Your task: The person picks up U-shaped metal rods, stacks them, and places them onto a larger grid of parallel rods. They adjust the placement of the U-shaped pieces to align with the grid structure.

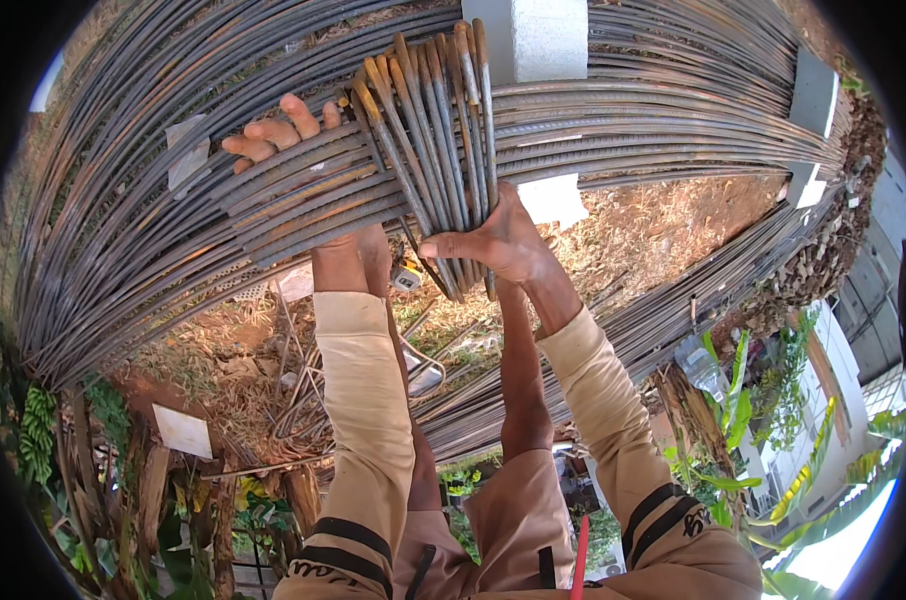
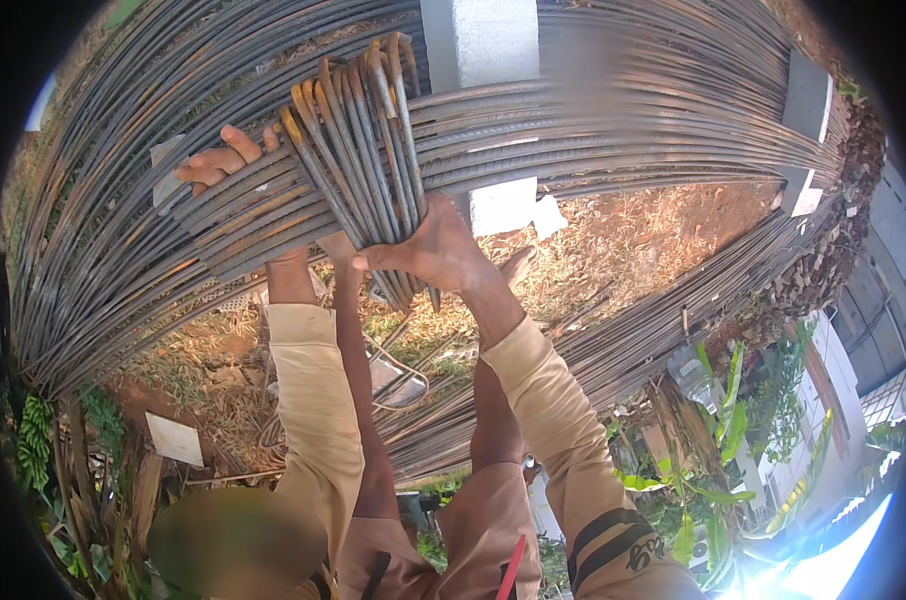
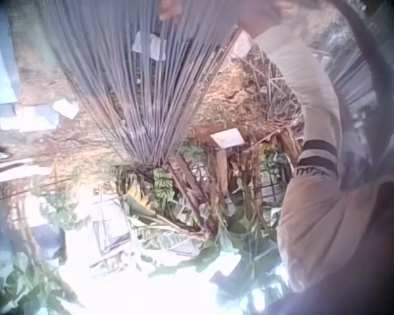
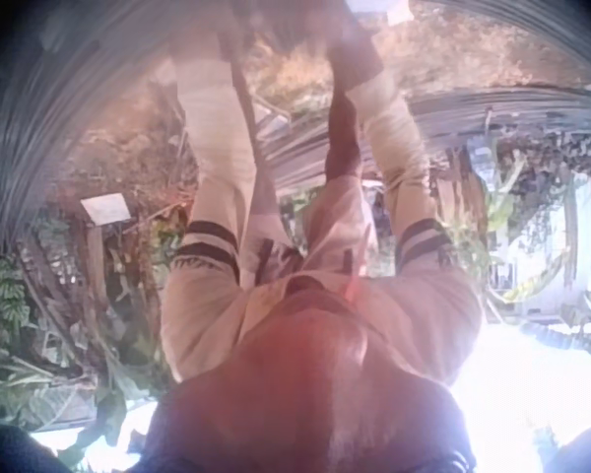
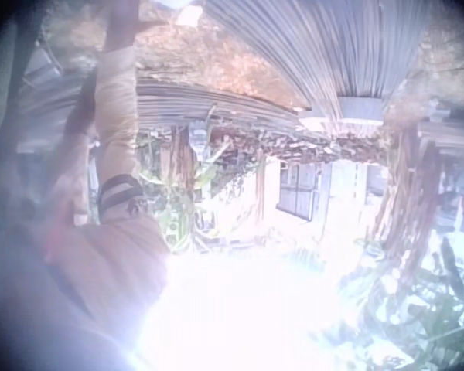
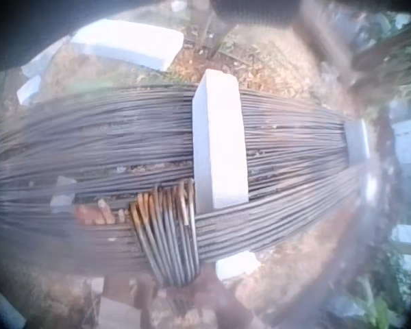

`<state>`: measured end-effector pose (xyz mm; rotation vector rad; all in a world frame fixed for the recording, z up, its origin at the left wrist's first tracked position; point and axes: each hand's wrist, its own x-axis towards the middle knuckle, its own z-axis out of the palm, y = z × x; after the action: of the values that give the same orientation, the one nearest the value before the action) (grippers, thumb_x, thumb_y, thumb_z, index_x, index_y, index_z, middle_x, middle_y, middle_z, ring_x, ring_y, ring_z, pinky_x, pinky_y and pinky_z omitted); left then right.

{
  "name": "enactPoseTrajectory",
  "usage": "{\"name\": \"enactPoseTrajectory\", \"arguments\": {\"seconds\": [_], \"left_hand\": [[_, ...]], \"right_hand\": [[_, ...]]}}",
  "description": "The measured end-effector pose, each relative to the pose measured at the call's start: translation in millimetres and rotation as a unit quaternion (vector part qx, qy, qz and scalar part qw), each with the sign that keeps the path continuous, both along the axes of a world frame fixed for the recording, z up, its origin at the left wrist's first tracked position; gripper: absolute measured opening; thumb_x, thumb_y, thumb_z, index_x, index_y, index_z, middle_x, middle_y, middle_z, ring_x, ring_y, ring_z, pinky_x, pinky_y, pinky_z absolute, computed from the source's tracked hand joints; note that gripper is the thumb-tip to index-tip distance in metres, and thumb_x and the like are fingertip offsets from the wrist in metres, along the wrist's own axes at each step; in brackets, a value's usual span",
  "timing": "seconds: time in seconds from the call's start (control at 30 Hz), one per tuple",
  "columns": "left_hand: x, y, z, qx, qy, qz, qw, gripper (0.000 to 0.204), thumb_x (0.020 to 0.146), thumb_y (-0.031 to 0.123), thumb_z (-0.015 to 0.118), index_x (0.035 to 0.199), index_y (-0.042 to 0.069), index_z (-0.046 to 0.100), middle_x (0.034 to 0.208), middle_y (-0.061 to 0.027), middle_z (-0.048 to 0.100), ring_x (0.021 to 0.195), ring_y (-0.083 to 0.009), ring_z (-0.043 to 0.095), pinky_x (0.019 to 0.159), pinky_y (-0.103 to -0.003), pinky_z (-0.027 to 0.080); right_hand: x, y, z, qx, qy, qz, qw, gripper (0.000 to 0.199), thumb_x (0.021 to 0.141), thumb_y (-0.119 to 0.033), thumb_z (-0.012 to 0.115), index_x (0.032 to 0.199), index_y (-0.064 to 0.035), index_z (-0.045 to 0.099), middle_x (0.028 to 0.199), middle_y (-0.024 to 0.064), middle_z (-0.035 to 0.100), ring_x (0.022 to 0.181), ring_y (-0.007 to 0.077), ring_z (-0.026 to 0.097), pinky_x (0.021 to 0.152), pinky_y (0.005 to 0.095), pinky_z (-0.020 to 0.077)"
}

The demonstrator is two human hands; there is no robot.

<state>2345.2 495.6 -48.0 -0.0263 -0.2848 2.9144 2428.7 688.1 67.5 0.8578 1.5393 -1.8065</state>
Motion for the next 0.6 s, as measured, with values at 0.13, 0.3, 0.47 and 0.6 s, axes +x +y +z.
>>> {"name": "enactPoseTrajectory", "arguments": {"seconds": [0.13,0.3,0.47,0.6], "left_hand": [[-18,1,35,0.007,0.02,-0.035,0.999,0.047,0.112,0.048,0.038,0.144,0.024,0.063,0.154,-0.0018,0.055,0.157,-0.0335,0.029,0.132,-0.058,0.009],[-30,9,86,0.027,0.006,-0.022,0.999,0.057,0.11,0.057,0.035,0.143,0.018,0.062,0.149,-0.0085,0.055,0.16,-0.0347,0.017,0.133,-0.056,-0.002],[-30,17,121,0.179,-0.058,-0.046,0.981,0.041,0.108,0.043,0.051,0.141,0.023,0.066,0.155,-0.0014,0.055,0.158,-0.035,0.026,0.132,-0.058,0.005],[-37,19,128,0.045,0.031,-0.047,0.997,0.047,0.109,0.049,0.046,0.139,0.019,0.067,0.152,-0.0091,0.056,0.159,-0.0345,0.024,0.133,-0.055,0.002]], "right_hand": [[-5,11,41,0.015,0.028,-0.008,0.999,0.06,0.068,-0.021,0.097,0.115,0.0044,0.072,0.101,0.0123,0.077,0.089,0.0195,0.07,0.084,0.0359,0.0563],[-9,41,74,0.056,0.013,0.009,0.998,0.056,0.067,-0.019,0.097,0.113,0.0023,0.073,0.097,0.0104,0.078,0.086,0.0194,0.072,0.083,0.0356,0.0574],[3,91,93,0.089,0.004,0.006,0.996,0.062,0.063,-0.026,0.1,0.109,0.0055,0.072,0.097,0.0142,0.078,0.086,0.0231,0.074,0.083,0.0365,0.0596],[16,142,102,0.161,-0.012,0.008,0.987,0.07,0.06,-0.032,0.102,0.107,0.0093,0.07,0.096,0.0171,0.078,0.085,0.0255,0.075,0.084,0.0367,0.0598]]}}
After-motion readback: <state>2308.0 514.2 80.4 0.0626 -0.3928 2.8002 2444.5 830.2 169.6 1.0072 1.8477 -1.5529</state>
